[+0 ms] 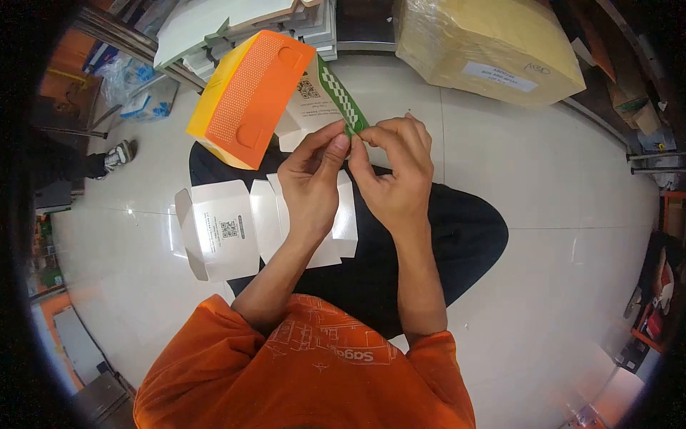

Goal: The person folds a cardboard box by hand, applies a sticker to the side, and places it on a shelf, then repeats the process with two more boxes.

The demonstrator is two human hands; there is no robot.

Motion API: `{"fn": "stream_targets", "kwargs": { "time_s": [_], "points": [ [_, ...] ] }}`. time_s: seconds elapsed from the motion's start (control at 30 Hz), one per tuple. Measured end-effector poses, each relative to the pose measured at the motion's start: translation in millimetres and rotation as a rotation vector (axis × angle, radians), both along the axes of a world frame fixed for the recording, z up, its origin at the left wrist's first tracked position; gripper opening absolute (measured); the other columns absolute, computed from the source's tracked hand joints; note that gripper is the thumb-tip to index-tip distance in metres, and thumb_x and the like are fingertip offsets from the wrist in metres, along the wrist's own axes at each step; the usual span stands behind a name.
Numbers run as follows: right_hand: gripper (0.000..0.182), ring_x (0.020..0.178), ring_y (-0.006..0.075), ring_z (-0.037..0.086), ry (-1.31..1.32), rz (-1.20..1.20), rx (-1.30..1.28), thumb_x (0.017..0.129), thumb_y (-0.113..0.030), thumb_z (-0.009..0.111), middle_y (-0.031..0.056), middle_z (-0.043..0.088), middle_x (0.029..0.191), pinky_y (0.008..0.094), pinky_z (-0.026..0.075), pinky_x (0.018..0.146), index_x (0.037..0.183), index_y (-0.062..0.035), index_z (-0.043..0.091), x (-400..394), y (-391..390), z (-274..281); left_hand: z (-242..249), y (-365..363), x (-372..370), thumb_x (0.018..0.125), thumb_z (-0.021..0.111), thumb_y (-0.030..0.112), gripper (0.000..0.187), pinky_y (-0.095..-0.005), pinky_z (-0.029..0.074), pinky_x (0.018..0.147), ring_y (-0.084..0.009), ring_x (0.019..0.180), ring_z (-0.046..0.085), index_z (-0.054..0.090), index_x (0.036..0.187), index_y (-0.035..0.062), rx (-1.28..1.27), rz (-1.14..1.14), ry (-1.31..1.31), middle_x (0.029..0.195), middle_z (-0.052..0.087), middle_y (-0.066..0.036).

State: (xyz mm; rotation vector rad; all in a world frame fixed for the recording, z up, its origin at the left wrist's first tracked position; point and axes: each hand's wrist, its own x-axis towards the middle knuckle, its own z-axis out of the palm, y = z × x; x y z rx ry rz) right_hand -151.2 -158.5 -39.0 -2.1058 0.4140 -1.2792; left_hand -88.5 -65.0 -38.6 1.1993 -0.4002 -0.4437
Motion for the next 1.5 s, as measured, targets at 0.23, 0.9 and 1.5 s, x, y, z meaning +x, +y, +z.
{"fn": "stream_targets", "kwargs": {
  "time_s": [0.23,0.9,1.5],
  "points": [
    [0.014,0.076,0.0262,0.058,-0.019,0.027,0.002,0.074,-0.001,0.075,0.0069,0.059,0.078,0.0475,0.044,0.091,0.085,-0.0040,0.068,0.2,0.7,-0.2,-1.2,1.3,1.5,0.096,0.060,0.008,0.024,-0.0268,0.050,0.086,-0.0128,0.094,0.061,0.063,0.117,-0.0027,-0.022,-0.027,-0.007,0.104,0.066,-0.008],
    [0.026,0.080,0.0137,0.065,-0.025,0.174,0.915,0.082,0.006,0.071,0.0122,0.069,0.092,0.0273,0.054,0.073,0.106,0.0086,0.061,-0.8,-2.4,-2.1,14.1,10.5,15.6,0.095,0.060,0.010,0.028,-0.0223,0.050,0.064,-0.0093,0.089,0.061,0.061,0.120,-0.0023,0.211,-0.252,-0.055,0.104,0.068,-0.008],
    [0.020,0.074,0.0147,0.066,-0.126,0.054,1.047,0.083,0.001,0.072,0.0147,0.070,0.087,0.0275,0.058,0.068,0.100,0.0099,0.066,-10.5,-20.2,-0.4,-14.9,54.0,54.7,0.100,0.054,0.026,0.036,-0.0293,0.049,0.086,-0.0161,0.099,0.061,0.056,0.126,0.0011,0.053,0.016,0.006,0.113,0.063,-0.008]
  ]
}}
